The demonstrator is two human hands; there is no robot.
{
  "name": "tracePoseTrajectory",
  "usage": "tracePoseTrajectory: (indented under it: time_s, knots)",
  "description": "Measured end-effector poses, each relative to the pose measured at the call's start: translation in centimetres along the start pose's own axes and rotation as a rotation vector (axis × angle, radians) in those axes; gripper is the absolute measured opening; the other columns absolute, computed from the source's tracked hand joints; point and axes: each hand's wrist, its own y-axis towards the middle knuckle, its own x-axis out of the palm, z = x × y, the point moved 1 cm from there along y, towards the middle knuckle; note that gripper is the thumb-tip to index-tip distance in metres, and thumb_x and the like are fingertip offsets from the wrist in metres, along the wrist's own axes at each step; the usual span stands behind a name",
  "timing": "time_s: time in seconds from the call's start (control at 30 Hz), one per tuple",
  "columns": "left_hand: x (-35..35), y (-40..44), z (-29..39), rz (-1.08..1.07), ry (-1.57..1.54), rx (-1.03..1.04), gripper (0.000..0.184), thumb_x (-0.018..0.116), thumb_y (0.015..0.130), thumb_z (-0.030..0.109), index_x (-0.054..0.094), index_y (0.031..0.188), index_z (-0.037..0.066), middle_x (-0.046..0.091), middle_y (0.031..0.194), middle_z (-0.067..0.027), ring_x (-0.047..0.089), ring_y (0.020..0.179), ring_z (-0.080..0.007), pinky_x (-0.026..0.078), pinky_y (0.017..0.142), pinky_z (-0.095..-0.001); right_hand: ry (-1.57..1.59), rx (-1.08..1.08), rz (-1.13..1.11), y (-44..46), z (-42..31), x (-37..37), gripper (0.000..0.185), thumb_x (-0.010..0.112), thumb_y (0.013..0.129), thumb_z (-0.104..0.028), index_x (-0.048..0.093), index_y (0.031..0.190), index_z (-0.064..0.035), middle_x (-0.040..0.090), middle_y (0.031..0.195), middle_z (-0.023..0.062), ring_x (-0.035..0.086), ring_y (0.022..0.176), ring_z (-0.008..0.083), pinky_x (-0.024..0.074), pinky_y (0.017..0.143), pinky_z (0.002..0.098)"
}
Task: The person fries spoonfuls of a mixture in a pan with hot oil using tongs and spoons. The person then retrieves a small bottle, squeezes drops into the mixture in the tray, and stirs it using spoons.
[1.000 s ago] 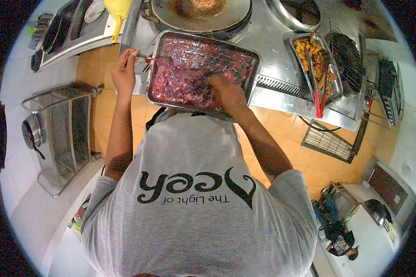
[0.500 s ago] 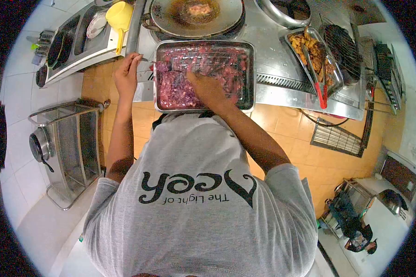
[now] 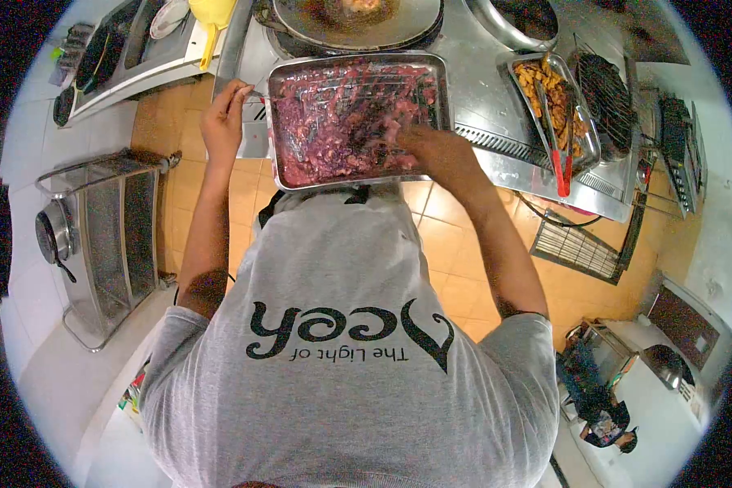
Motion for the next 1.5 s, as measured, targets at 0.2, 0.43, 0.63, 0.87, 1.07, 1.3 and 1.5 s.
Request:
tracePoseTrajectory:
  time_s: [0.2,0.43,0.63,0.87,1.07,1.3,1.5]
  knots:
    - [0.6,-1.5,-1.1,-0.006,0.006,-0.104,0.010,0.061,0.084,0.007,0.062,0.091,0.000,0.063,0.069,-0.0085,0.053,0.061,-0.0041,0.043,0.055,-0.0204,0.094,-0.096,-0.094,0.5,0.4,3.9,0.028,0.046,0.086,-0.020,0.059,0.110,-0.0152,0.061,0.109,0.0089,0.061,0.094,0.0298,0.0501,0.076,0.0401]
    - [0.8,-2.9,-1.5,0.007,-0.009,-0.171,0.010,0.061,0.084,0.008,0.063,0.090,0.000,0.063,0.069,-0.0076,0.057,0.063,-0.0049,0.044,0.056,-0.0210,0.152,-0.280,-0.091,3.6,-4.7,7.5,0.026,0.046,0.083,-0.014,0.053,0.108,-0.0123,0.059,0.108,0.0105,0.062,0.089,0.0322,0.0516,0.070,0.0422]
    - [0.8,-2.8,-0.9,0.006,-0.036,-0.202,0.010,0.060,0.084,0.009,0.063,0.089,0.000,0.064,0.070,-0.0065,0.061,0.066,-0.0072,0.046,0.058,-0.0214,0.005,-0.082,0.050,4.5,-6.0,9.6,0.029,0.048,0.080,-0.009,0.050,0.109,-0.0130,0.057,0.093,0.0102,0.063,0.075,0.0295,0.0524,0.058,0.0381]
    - [0.9,-2.5,-2.1,0.025,-0.113,-0.205,0.011,0.060,0.085,0.009,0.063,0.089,0.000,0.064,0.070,-0.0064,0.062,0.065,-0.0084,0.046,0.057,-0.0217,0.014,0.011,0.300,4.0,-5.1,8.1,0.031,0.049,0.080,-0.009,0.050,0.110,-0.0141,0.057,0.096,0.0106,0.063,0.077,0.0294,0.0522,0.058,0.0386]
    - [1.5,-1.9,-2.5,0.001,-0.082,-0.158,0.011,0.060,0.085,0.010,0.063,0.089,0.001,0.065,0.071,-0.0077,0.063,0.065,-0.0099,0.047,0.057,-0.0229,-0.040,0.050,0.220,5.5,-5.3,8.0,0.032,0.049,0.080,-0.008,0.050,0.111,-0.0138,0.058,0.098,0.0111,0.062,0.083,0.0313,0.0519,0.064,0.0417]
    - [1.5,-1.5,-1.7,-0.015,-0.081,-0.162,0.011,0.060,0.084,0.009,0.063,0.089,0.000,0.066,0.073,-0.0080,0.063,0.066,-0.0096,0.047,0.057,-0.0225,0.123,-0.015,0.156,1.4,-3.3,7.2,0.029,0.049,0.081,-0.011,0.052,0.110,-0.0122,0.060,0.103,0.0133,0.061,0.087,0.0336,0.0500,0.072,0.0434]
    - [-0.3,-0.5,-0.8,0.011,-0.041,-0.107,0.011,0.060,0.085,0.009,0.063,0.090,-0.001,0.064,0.071,-0.0077,0.060,0.062,-0.0084,0.046,0.057,-0.0219,0.230,0.062,0.103,-2.1,-0.4,6.0,0.025,0.055,0.079,-0.010,0.055,0.104,-0.0096,0.061,0.100,0.0138,0.060,0.089,0.0346,0.0493,0.073,0.0417]
